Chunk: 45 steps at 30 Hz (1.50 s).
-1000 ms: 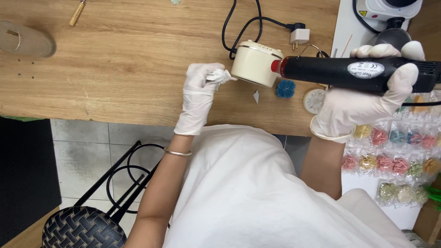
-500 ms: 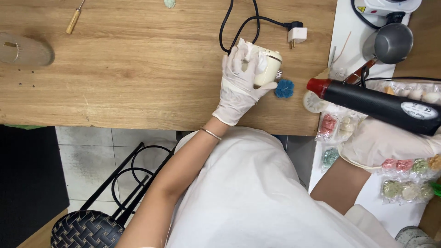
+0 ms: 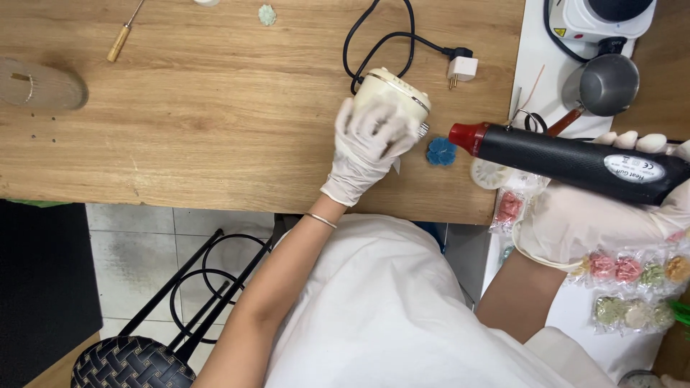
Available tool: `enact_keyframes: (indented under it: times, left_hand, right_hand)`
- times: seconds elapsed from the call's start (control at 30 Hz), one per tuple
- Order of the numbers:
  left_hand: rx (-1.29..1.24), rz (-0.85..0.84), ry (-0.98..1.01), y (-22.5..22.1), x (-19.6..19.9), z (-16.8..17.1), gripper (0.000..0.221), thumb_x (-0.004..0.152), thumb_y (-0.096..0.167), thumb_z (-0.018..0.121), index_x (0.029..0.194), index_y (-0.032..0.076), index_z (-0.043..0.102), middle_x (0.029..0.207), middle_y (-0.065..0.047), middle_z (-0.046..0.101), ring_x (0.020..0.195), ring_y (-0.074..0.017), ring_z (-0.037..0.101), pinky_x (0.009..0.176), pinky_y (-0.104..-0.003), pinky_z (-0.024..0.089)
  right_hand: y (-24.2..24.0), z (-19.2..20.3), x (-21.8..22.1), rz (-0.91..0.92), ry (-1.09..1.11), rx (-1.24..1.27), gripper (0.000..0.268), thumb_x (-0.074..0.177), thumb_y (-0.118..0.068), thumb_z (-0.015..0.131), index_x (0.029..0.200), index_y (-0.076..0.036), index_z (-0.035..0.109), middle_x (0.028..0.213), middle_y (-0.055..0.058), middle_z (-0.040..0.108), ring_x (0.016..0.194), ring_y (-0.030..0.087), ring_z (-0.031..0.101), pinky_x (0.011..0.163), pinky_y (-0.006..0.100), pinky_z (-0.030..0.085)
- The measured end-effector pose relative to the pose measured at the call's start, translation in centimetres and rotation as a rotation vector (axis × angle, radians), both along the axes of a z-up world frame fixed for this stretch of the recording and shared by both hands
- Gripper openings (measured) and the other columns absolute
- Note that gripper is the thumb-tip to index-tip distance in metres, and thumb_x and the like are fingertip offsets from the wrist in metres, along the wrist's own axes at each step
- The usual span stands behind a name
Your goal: Clean and prepare a small electric melting pot and other studio equipment using a heat gun and wipes.
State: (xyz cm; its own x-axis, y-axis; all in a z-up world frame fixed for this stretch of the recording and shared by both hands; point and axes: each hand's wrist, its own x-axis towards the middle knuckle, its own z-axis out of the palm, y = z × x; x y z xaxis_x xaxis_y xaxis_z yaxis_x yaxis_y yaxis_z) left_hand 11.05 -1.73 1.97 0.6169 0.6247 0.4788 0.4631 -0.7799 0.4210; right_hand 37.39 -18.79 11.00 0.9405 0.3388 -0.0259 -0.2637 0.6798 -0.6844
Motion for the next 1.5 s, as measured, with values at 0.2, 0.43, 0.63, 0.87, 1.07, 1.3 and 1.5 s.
enact_keyframes:
  times: [0.2, 0.43, 0.63, 0.87, 1.07, 1.3, 1.5]
  left_hand:
    - [-0.320, 0.244, 0.029, 0.9, 0.2, 1.8, 0.112, 0.065, 0.064, 0.089, 0.146, 0.001, 0.043, 0.144, -0.020, 0.040, 0.135, -0.0410, 0.042, 0.114, -0.064, 0.024]
    - [-0.259, 0.099, -0.205, 0.3, -0.3, -1.5, 0.077, 0.079, 0.044, 0.093, 0.135, 0.008, 0.053, 0.139, -0.012, 0.044, 0.132, -0.0354, 0.050, 0.112, -0.049, 0.046]
    - [0.060, -0.216, -0.076, -0.4, -1.5, -1.6, 0.031, 0.084, 0.019, 0.081, 0.110, 0.012, 0.067, 0.124, -0.006, 0.060, 0.123, -0.0293, 0.060, 0.108, -0.048, 0.049]
    - [-0.118, -0.548, 0.032, -3.6, -7.6, -0.8, 0.027, 0.091, 0.009, 0.071, 0.117, 0.006, 0.069, 0.125, -0.007, 0.063, 0.113, -0.0266, 0.064, 0.100, -0.042, 0.054]
    - [-0.508, 0.036, -0.095, -2.8, -9.3, 1.3, 0.024, 0.093, 0.008, 0.067, 0.115, 0.015, 0.071, 0.119, -0.010, 0.056, 0.101, -0.0223, 0.064, 0.086, -0.032, 0.058]
    - [-0.274, 0.222, 0.249, 0.6, -1.6, 5.3, 0.136, 0.050, 0.073, 0.091, 0.156, 0.014, 0.029, 0.142, -0.035, 0.036, 0.117, -0.0437, 0.045, 0.096, -0.056, 0.038]
    - [-0.458, 0.244, 0.338, 2.9, -0.6, 4.3, 0.132, 0.051, 0.062, 0.092, 0.157, 0.017, 0.027, 0.142, -0.029, 0.044, 0.117, -0.0423, 0.051, 0.097, -0.055, 0.039]
  right_hand:
    - [0.5, 0.4, -1.6, 0.066, 0.038, 0.057, 0.027, 0.109, -0.033, 0.058, 0.111, -0.006, 0.058, 0.096, 0.010, 0.060, 0.081, 0.020, 0.058, 0.077, 0.033, 0.050]
    - [-0.5, -0.6, -2.7, 0.079, -0.071, 0.019, 0.029, 0.110, -0.038, 0.063, 0.112, -0.010, 0.061, 0.095, 0.009, 0.062, 0.082, 0.019, 0.059, 0.078, 0.031, 0.049]
    - [1.0, 0.5, -3.7, 0.052, 0.022, 0.045, 0.029, 0.109, -0.039, 0.061, 0.112, -0.010, 0.062, 0.097, 0.010, 0.064, 0.081, 0.020, 0.059, 0.078, 0.031, 0.049]
    - [1.8, 1.0, -3.1, -0.042, 0.017, 0.047, 0.029, 0.109, -0.037, 0.061, 0.109, -0.008, 0.061, 0.094, 0.008, 0.061, 0.083, 0.020, 0.059, 0.078, 0.033, 0.049]
    - [-0.1, -0.4, -2.6, 0.025, -0.006, 0.040, 0.033, 0.109, -0.043, 0.060, 0.108, -0.010, 0.062, 0.093, 0.009, 0.061, 0.080, 0.020, 0.057, 0.077, 0.032, 0.048]
    - [-0.4, -0.4, -3.5, 0.000, 0.032, 0.079, 0.032, 0.110, -0.040, 0.060, 0.109, -0.008, 0.062, 0.094, 0.012, 0.062, 0.080, 0.022, 0.057, 0.077, 0.034, 0.048]
    - [-0.2, 1.2, -5.1, -0.068, 0.006, 0.012, 0.034, 0.107, -0.041, 0.064, 0.116, -0.008, 0.066, 0.096, 0.013, 0.067, 0.080, 0.025, 0.059, 0.074, 0.039, 0.048]
